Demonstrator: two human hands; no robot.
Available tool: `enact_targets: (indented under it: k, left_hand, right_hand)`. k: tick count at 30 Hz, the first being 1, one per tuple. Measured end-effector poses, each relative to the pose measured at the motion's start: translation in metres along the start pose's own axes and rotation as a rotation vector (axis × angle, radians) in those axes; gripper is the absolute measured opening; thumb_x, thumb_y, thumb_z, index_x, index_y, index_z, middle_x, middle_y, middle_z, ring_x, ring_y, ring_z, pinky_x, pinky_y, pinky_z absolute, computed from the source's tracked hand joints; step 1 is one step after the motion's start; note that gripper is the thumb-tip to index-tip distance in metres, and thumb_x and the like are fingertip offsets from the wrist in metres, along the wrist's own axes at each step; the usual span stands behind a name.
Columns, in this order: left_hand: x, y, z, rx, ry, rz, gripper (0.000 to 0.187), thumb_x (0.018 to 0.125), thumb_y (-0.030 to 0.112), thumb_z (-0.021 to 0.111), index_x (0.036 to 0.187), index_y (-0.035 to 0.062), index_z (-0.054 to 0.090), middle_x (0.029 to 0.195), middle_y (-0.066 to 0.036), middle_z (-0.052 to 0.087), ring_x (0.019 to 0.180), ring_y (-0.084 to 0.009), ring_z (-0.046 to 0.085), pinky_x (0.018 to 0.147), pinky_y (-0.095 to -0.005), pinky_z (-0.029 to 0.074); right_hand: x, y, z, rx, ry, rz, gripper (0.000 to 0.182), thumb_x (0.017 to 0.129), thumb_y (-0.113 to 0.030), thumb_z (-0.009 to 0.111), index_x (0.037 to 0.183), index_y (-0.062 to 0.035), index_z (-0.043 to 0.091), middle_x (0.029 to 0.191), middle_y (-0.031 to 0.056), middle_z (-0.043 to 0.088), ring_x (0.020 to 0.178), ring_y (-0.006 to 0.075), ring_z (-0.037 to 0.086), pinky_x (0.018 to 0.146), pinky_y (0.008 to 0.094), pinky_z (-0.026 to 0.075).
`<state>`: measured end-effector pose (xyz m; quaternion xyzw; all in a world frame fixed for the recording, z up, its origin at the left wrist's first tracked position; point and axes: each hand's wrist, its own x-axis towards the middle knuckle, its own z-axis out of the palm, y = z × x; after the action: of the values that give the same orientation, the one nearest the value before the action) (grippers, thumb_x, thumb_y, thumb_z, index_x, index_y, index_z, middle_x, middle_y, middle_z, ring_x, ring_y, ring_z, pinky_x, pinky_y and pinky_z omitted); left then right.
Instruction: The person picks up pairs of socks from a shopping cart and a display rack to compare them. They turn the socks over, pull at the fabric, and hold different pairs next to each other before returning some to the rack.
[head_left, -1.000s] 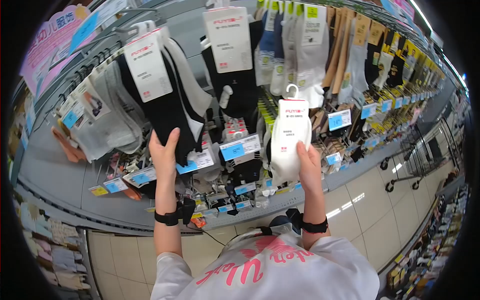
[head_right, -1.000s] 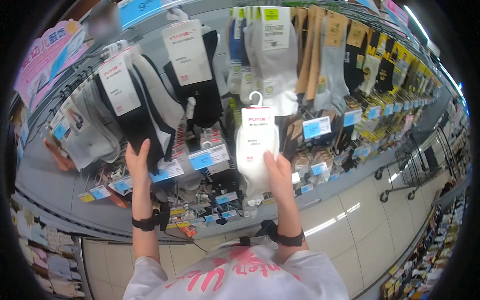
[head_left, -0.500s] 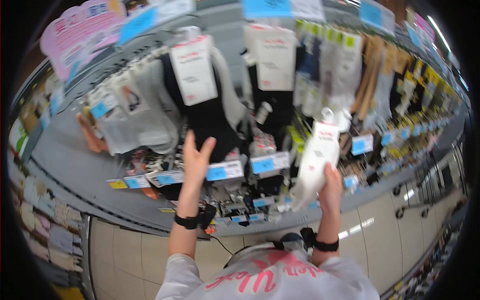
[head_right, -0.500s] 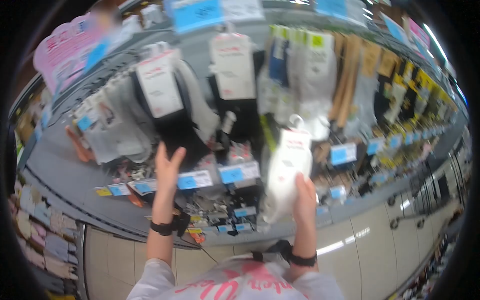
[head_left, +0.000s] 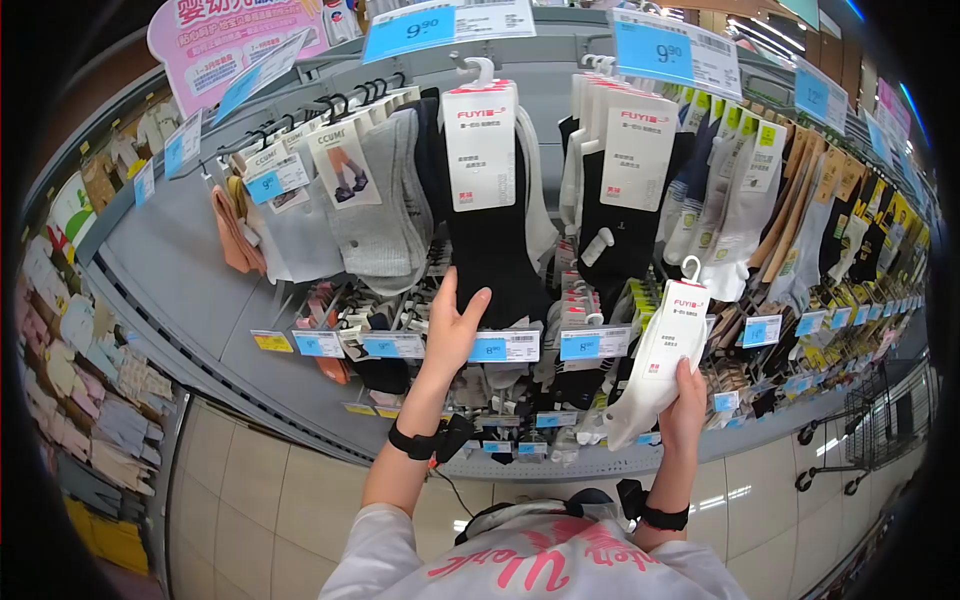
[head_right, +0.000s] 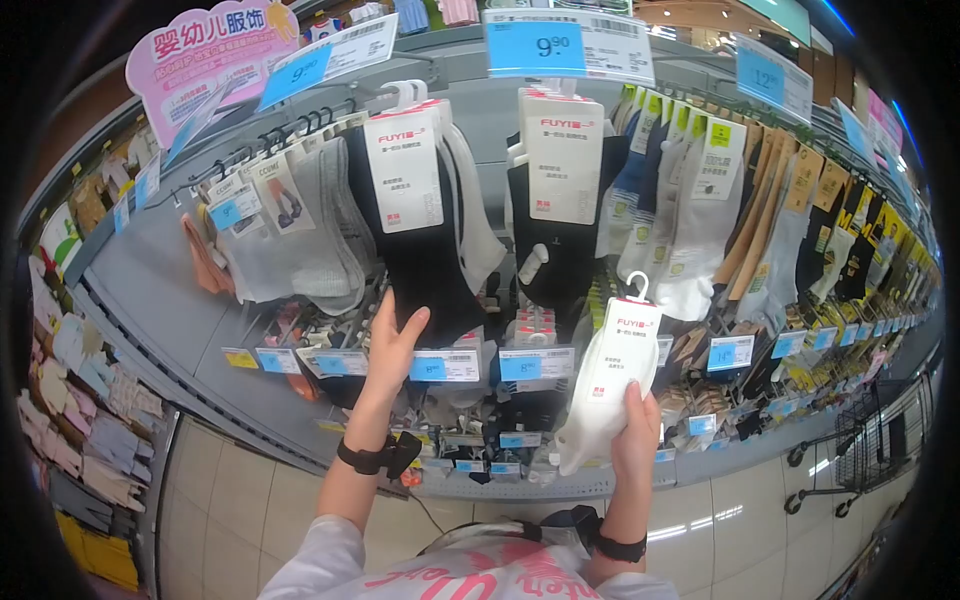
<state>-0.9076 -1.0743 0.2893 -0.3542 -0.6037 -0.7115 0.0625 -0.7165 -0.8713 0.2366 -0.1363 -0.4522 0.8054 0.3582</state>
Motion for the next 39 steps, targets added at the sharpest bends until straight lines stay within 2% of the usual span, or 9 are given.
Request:
enact_targets:
  k: [10,18,19,23,24,28,33,35,39]
  left_hand:
    - [-0.004,-0.004,-0.012,0.435,0.099,0.080,0.053,0.070,-0.006,0.032,0.123,-0.0046,0.028,0.119,-0.023,0.039,0.110,-0.0297,0.042,0.092,-0.0326,0.030]
    - [-0.015,0.026,-0.007,0.497,0.176,0.197,0.056,0.062,-0.013,0.028,0.118,-0.0040,0.030,0.112,-0.017,0.044,0.109,-0.0238,0.041,0.094,-0.0306,0.028]
    - [-0.017,0.027,-0.007,0.377,0.285,0.228,0.049,0.063,-0.012,0.030,0.111,-0.0054,0.035,0.105,-0.017,0.046,0.100,-0.0192,0.046,0.089,-0.0273,0.033]
    - [0.000,0.026,-0.049,0.045,0.042,0.206,0.045,0.064,-0.012,0.032,0.108,-0.0036,0.037,0.102,-0.012,0.048,0.097,-0.0131,0.046,0.084,-0.0242,0.034]
    - [0.006,0.040,-0.035,0.104,0.230,-0.088,0.039,0.070,-0.007,0.040,0.109,-0.0025,0.037,0.102,-0.013,0.049,0.096,-0.0126,0.047,0.085,-0.0241,0.034]
    - [0.022,0.046,-0.027,0.293,-0.063,0.025,0.071,0.076,0.012,0.055,0.130,0.0020,0.010,0.126,-0.023,0.027,0.116,-0.0284,0.032,0.096,-0.0347,0.024]
    - [0.049,0.028,-0.002,0.264,-0.112,-0.057,0.084,0.072,0.017,0.064,0.128,-0.0045,0.006,0.124,-0.022,0.030,0.116,-0.0265,0.032,0.097,-0.0334,0.023]
    - [0.056,0.025,0.002,0.350,-0.078,-0.061,0.067,0.071,0.013,0.064,0.122,-0.0040,0.024,0.102,-0.015,0.051,0.093,-0.0191,0.049,0.084,-0.0287,0.036]
    - [0.060,0.022,0.003,0.214,-0.180,-0.091,0.028,0.074,0.008,0.057,0.098,-0.0038,0.049,0.094,-0.008,0.055,0.085,-0.0123,0.050,0.078,-0.0244,0.037]
  right_hand:
    - [0.001,0.003,-0.007,0.024,-0.018,0.020,0.033,0.087,-0.020,0.042,0.111,0.0030,0.042,0.103,0.0104,0.053,0.091,0.0161,0.053,0.080,0.0290,0.041]
    - [0.001,0.009,-0.013,0.055,0.001,0.043,0.032,0.087,-0.019,0.042,0.110,0.0029,0.042,0.102,0.0103,0.053,0.090,0.0165,0.053,0.079,0.0295,0.042]
    - [0.000,0.009,-0.015,0.067,0.014,0.045,0.032,0.087,-0.019,0.042,0.110,0.0029,0.043,0.102,0.0103,0.053,0.090,0.0164,0.054,0.079,0.0295,0.042]
    - [-0.002,0.008,-0.019,0.097,0.024,0.051,0.031,0.087,-0.018,0.042,0.109,0.0026,0.043,0.101,0.0102,0.054,0.091,0.0161,0.054,0.079,0.0294,0.042]
    - [-0.002,0.007,-0.020,0.098,0.027,0.052,0.031,0.087,-0.018,0.042,0.109,0.0026,0.043,0.101,0.0102,0.054,0.091,0.0161,0.054,0.079,0.0294,0.042]
    - [-0.003,0.007,-0.019,0.099,0.009,0.051,0.031,0.087,-0.018,0.043,0.109,0.0028,0.044,0.102,0.0102,0.054,0.090,0.0162,0.054,0.078,0.0291,0.042]
    - [-0.003,0.010,-0.018,0.058,-0.009,0.052,0.031,0.086,-0.018,0.045,0.109,0.0025,0.045,0.101,0.0095,0.055,0.090,0.0158,0.054,0.079,0.0279,0.041]
    - [-0.002,0.009,-0.018,0.012,-0.018,0.046,0.031,0.086,-0.018,0.044,0.109,0.0031,0.045,0.102,0.0094,0.055,0.091,0.0155,0.054,0.079,0.0275,0.041]
    - [-0.005,-0.001,-0.011,0.007,-0.021,0.036,0.030,0.087,-0.018,0.043,0.105,0.0048,0.049,0.096,0.0088,0.056,0.086,0.0116,0.053,0.076,0.0231,0.040]
